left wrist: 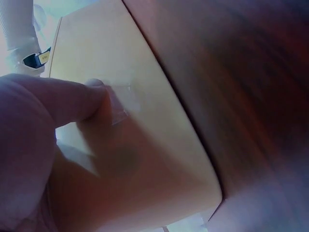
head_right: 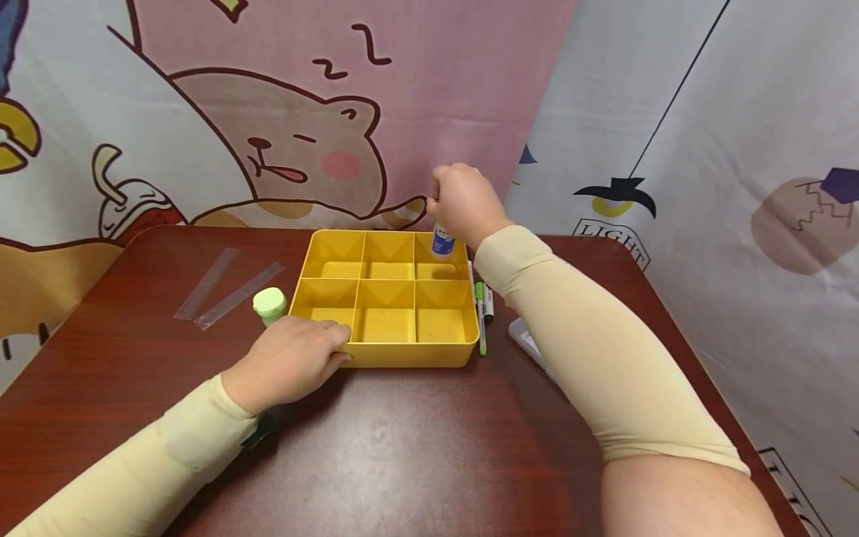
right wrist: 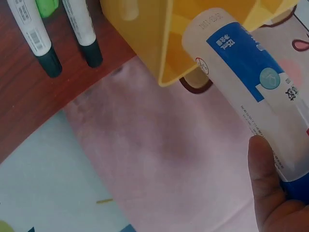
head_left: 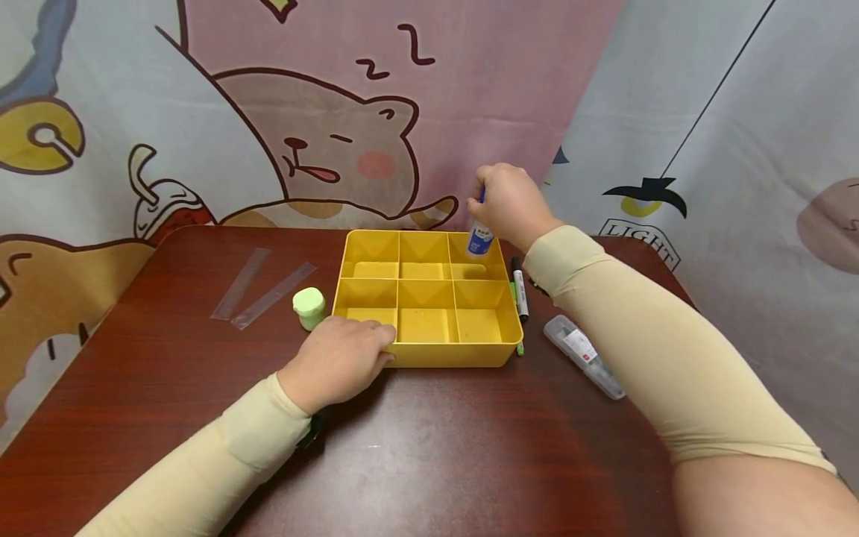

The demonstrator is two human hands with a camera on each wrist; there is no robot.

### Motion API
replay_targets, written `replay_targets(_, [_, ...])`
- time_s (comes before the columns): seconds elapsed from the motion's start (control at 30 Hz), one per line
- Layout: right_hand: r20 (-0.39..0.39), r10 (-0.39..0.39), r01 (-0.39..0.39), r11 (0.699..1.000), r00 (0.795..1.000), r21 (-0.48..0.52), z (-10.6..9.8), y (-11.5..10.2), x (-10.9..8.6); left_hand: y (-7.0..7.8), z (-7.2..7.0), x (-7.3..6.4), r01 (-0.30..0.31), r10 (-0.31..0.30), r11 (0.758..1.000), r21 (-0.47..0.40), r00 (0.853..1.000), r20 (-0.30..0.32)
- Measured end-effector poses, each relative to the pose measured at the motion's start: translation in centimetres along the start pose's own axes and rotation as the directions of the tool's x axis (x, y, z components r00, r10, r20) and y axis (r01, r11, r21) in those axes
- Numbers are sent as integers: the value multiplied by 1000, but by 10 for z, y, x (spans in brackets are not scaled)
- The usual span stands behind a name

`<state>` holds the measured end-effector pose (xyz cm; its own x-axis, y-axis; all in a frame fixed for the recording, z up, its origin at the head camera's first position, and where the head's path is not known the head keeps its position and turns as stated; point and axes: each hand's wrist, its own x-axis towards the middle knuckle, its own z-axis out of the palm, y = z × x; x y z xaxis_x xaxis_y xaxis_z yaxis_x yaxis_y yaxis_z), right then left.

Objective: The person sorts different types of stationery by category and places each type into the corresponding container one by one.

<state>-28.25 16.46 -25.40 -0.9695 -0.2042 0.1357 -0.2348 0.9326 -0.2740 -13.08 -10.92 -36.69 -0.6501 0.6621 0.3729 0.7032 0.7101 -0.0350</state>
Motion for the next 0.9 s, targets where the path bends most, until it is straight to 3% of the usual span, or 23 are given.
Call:
replay_targets(0.37, [37, -18, 19, 1000, 999, -25, 24, 2, 6, -2, 4, -1, -7, 7, 1000, -1, 1000, -13])
replay_targets(0.63, [67, -7, 8, 1000, 998, -25, 37, 8, 11, -1, 3, 0, 0, 0, 1000, -3, 1000, 14])
replay_targets(0.9, [76, -53, 56, 998, 996, -38, 46, 9, 15, -1, 2, 0, -3, 3, 1000, 1, 1000, 10])
